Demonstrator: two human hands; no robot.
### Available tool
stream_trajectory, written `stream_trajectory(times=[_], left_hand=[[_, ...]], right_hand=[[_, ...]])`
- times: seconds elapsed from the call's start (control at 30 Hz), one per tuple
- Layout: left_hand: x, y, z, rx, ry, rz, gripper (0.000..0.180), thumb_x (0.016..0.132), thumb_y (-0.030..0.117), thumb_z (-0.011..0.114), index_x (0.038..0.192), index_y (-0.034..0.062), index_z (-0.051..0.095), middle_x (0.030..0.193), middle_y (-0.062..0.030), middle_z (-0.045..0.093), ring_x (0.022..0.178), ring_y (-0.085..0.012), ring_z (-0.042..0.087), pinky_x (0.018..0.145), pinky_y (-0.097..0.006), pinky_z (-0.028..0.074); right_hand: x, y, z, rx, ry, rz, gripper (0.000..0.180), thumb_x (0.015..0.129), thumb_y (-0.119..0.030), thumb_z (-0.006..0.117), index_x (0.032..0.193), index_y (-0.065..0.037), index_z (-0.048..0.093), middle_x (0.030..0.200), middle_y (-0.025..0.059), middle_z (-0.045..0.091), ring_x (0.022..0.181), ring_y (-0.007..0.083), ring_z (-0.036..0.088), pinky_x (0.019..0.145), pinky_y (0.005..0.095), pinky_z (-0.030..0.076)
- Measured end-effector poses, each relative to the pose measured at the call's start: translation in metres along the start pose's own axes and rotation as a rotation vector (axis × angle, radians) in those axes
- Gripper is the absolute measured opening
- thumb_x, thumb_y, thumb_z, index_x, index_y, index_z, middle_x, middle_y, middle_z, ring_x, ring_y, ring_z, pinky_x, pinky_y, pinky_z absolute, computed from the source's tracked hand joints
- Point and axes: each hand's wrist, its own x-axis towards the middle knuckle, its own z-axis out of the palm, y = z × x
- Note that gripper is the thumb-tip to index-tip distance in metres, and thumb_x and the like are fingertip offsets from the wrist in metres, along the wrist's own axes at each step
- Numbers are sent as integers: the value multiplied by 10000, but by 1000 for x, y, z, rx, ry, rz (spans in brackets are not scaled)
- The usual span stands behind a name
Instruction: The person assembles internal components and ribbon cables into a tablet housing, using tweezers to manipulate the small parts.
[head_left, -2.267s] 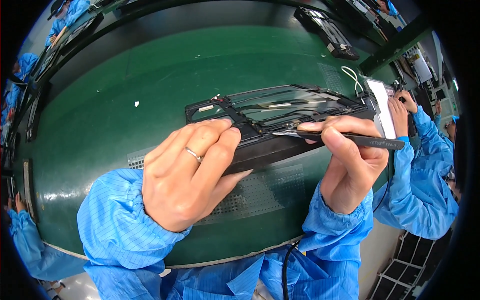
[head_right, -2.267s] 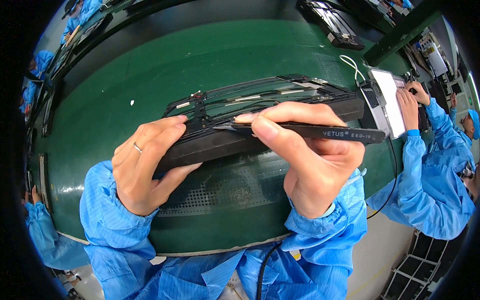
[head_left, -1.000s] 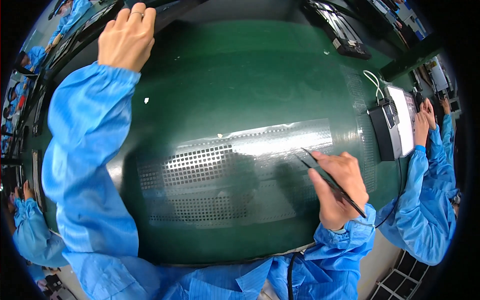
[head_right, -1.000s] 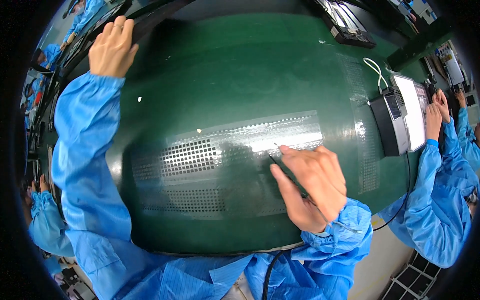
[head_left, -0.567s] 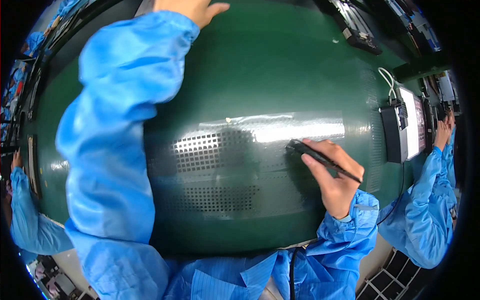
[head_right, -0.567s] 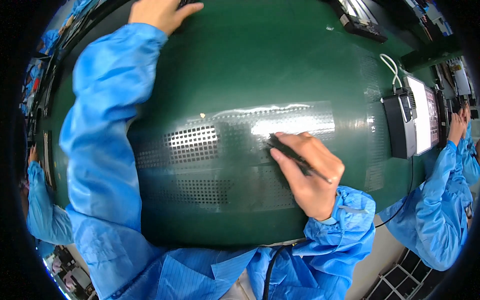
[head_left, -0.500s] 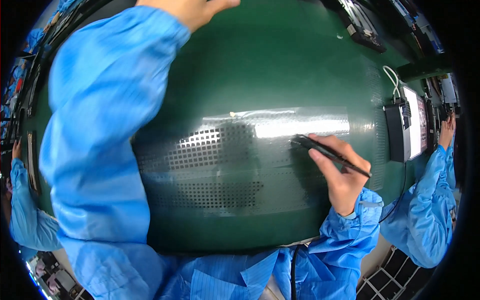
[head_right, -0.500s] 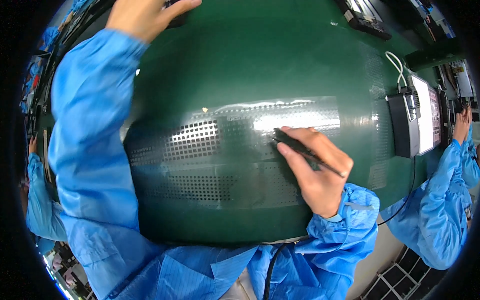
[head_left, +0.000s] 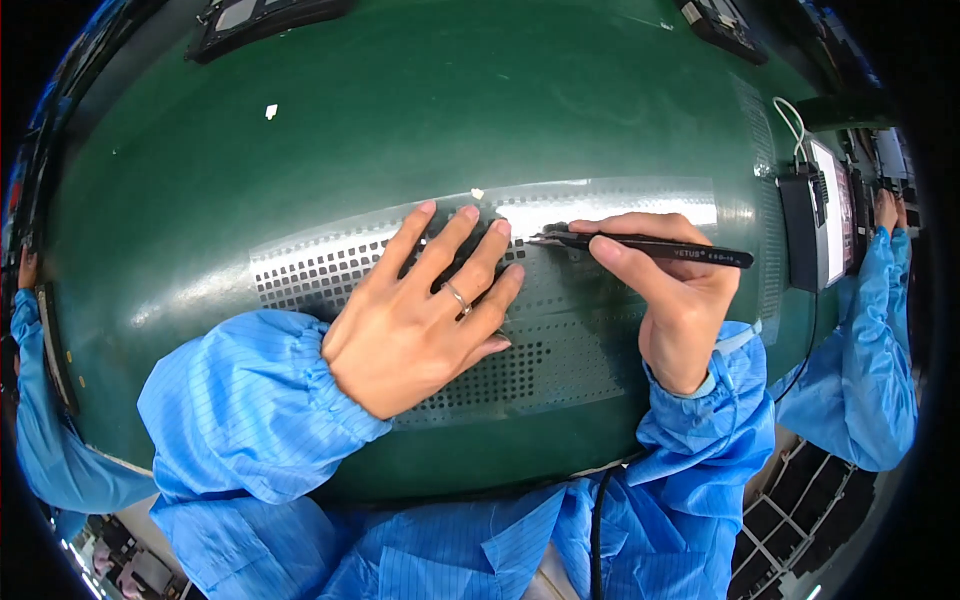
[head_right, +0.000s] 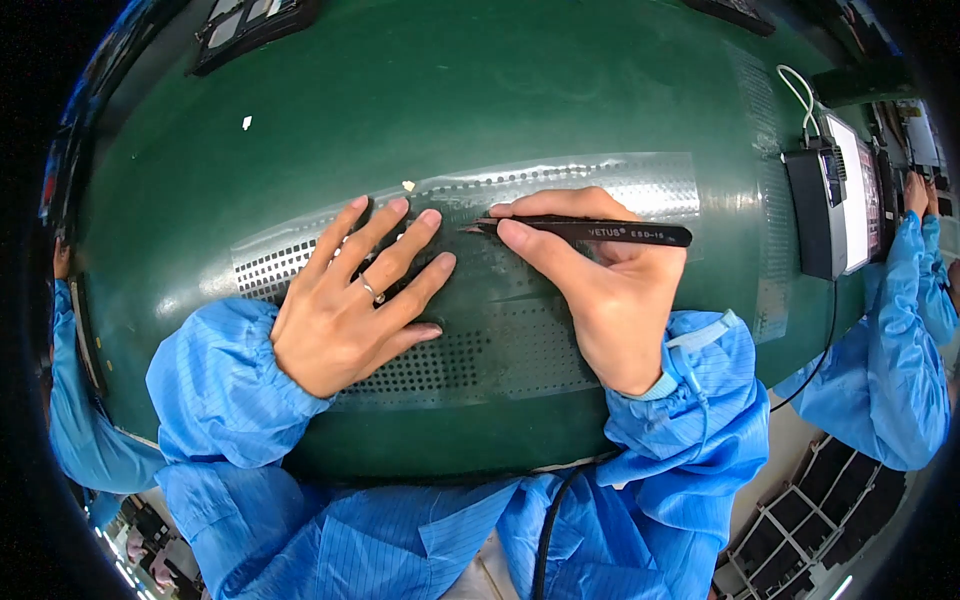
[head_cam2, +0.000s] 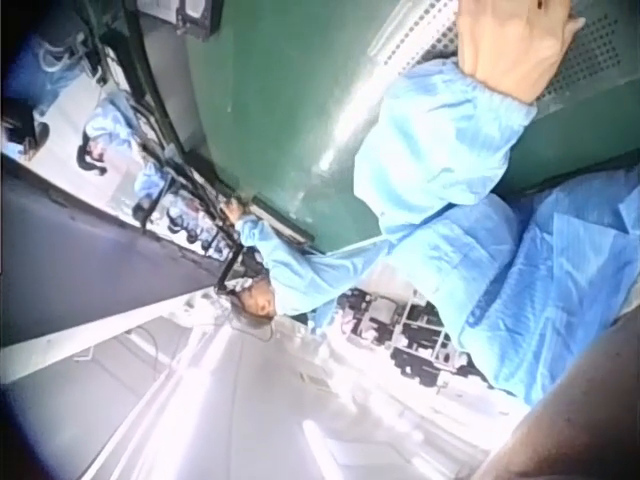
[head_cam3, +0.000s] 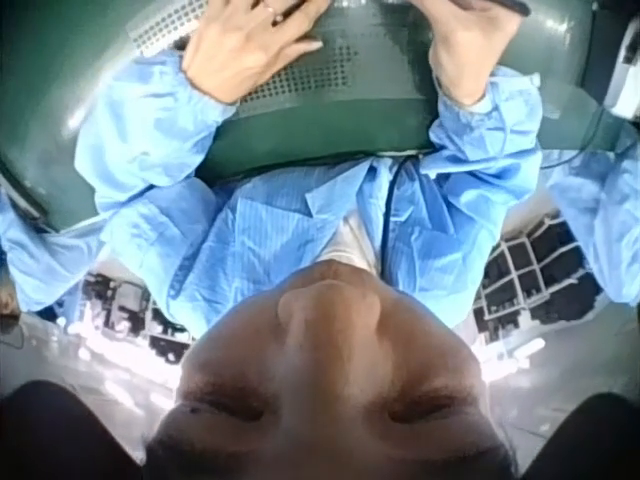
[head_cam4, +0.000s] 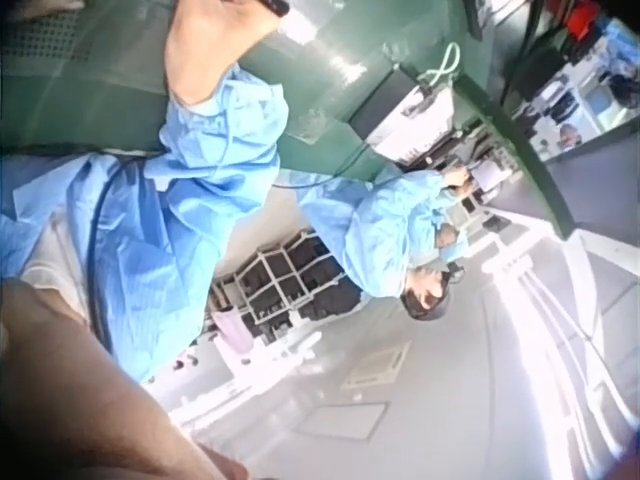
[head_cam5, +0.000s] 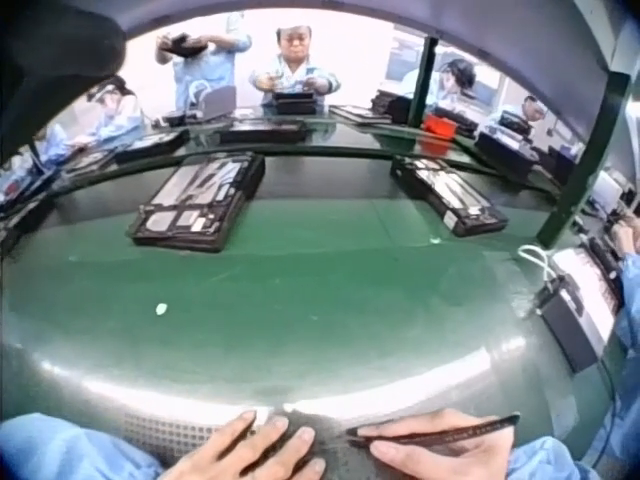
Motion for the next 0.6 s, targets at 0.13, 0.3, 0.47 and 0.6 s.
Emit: stream_trajectory(times=[0.13, 0.3, 0.47, 0.6], left_hand=[[-4, -1, 0, -30, -28, -10, 531, 543, 249, 654, 1016, 71, 493, 1157, -123, 386, 1055, -301, 379, 888, -435, 308], [2, -3, 2, -70, -28, -20, 541, 537, 246, 658, 1022, 70, 495, 1158, -121, 386, 1065, -300, 374, 889, -432, 311], [-2, -4, 3, -54, -22, -27, 549, 532, 246, 660, 1026, 72, 497, 1158, -111, 389, 1064, -289, 378, 890, -432, 310], [-4, -2, 0, -40, -10, -34, 551, 529, 250, 660, 1026, 75, 498, 1155, -111, 393, 1063, -286, 380, 888, -433, 311]], right_hand=[[-4, 3, 6, -30, 15, 4, 102, 671, 37, 566, 771, 58, 563, 750, 98, 586, 670, 124, 541, 622, 212, 423], [1, 3, 3, -25, -11, 38, 104, 680, 38, 557, 783, 57, 560, 758, 100, 587, 673, 127, 543, 631, 213, 424], [0, 4, 7, -2, -25, 21, 106, 681, 44, 556, 785, 64, 551, 770, 114, 587, 691, 139, 551, 645, 220, 429], [0, 3, 8, -18, -38, 13, 105, 680, 46, 557, 783, 65, 550, 770, 117, 587, 694, 144, 553, 646, 222, 431]])
